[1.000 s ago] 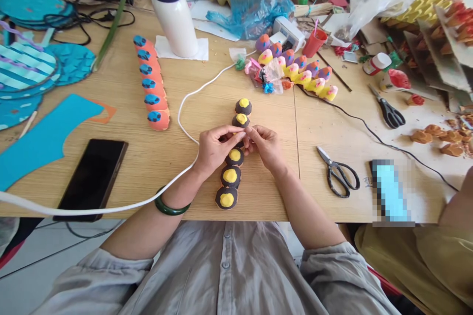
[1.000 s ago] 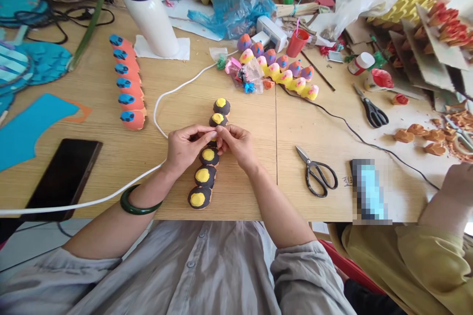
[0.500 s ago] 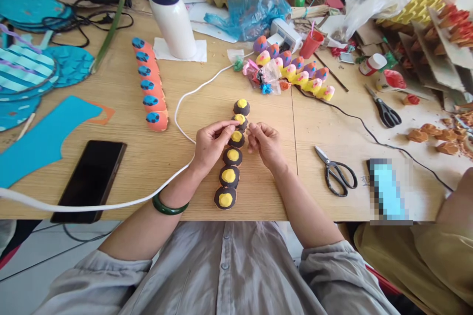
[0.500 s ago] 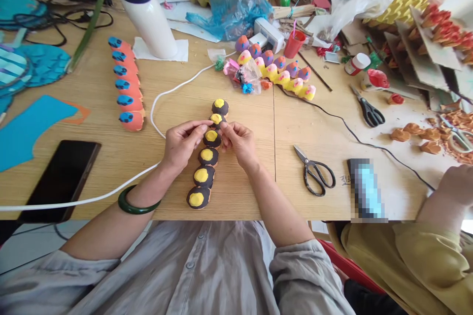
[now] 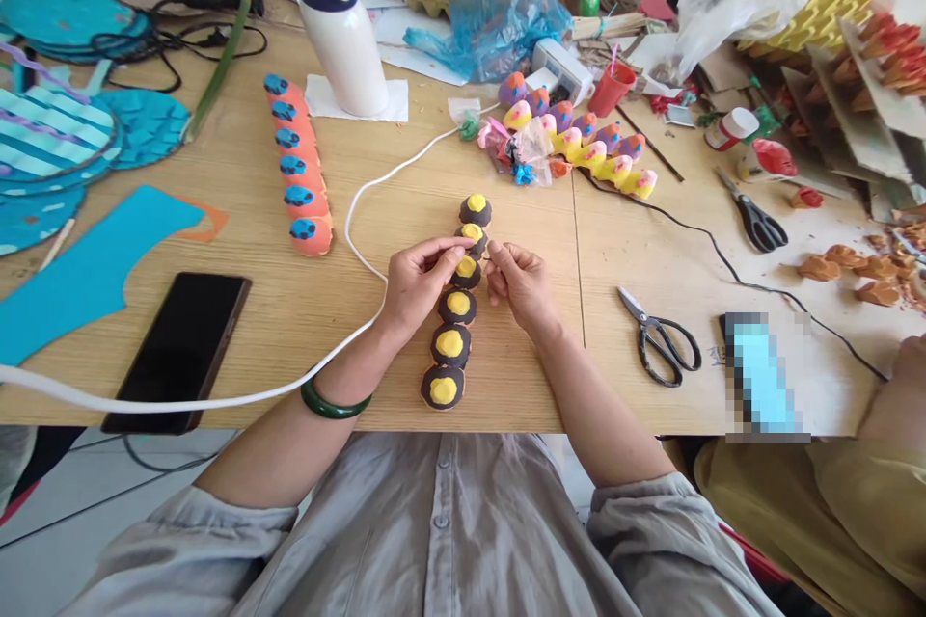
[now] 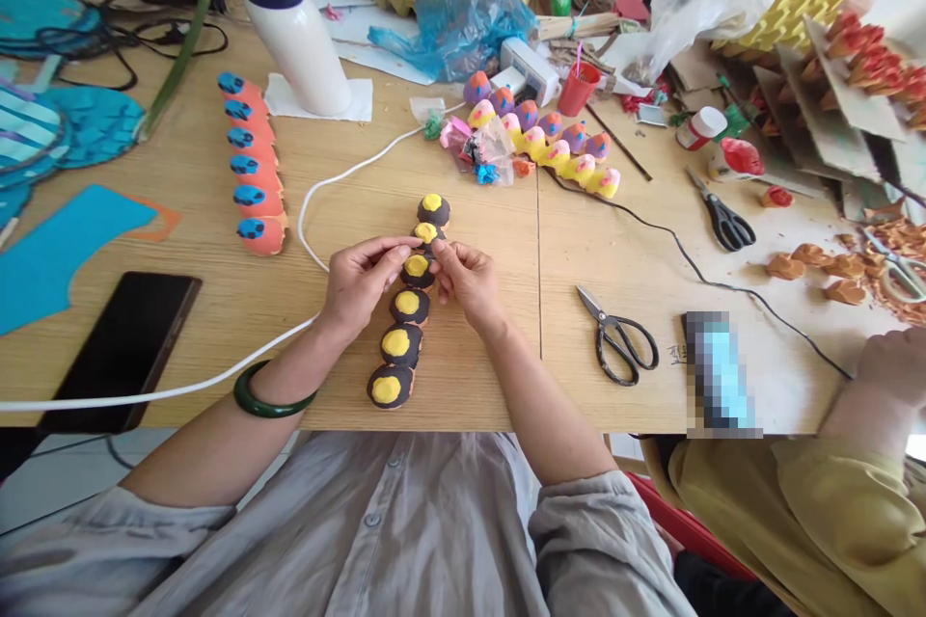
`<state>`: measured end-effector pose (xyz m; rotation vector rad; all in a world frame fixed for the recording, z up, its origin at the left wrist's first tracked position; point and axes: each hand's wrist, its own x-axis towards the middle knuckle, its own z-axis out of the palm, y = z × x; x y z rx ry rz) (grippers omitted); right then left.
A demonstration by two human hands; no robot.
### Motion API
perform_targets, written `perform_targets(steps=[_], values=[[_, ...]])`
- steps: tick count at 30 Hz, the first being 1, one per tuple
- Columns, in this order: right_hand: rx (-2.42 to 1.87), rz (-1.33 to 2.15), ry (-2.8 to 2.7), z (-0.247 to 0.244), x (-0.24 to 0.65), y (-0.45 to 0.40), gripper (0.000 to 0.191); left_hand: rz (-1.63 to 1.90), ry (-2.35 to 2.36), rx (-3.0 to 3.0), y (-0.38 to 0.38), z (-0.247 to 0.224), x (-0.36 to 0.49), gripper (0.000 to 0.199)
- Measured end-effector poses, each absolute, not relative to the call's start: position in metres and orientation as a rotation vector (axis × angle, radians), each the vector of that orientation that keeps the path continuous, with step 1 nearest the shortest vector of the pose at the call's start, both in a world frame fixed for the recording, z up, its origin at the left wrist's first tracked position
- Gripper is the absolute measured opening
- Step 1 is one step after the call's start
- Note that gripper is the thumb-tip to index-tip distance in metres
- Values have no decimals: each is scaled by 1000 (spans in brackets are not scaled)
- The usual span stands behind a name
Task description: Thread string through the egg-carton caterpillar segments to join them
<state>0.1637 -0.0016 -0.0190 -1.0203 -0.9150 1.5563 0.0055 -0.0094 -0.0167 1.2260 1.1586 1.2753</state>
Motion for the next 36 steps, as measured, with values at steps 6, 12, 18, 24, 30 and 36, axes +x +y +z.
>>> perform_targets(steps=[6, 12, 18, 24, 30, 36], values=[[-1033, 1542, -938, -19, 162, -3, 51, 1201, 1185, 1327, -11, -14, 7, 30], [-1056, 1597, -937, -16, 161, -5, 54, 1240, 1221, 1407, -12, -14, 8, 25], [-1020, 1548, -977, -16, 161, -6, 45, 1271, 1256, 1424, -12, -12, 8, 24], [-1057, 1504, -909, -18, 164, -4, 48, 1293, 1227, 1282, -10, -14, 5, 26], [-1052, 1537, -910, -16, 163, -4, 49, 1274, 1227, 1283, -9, -14, 6, 26], [-1023, 1532, -881, -16, 163, -3, 48, 1260, 1222, 1270, -10, -12, 7, 27]])
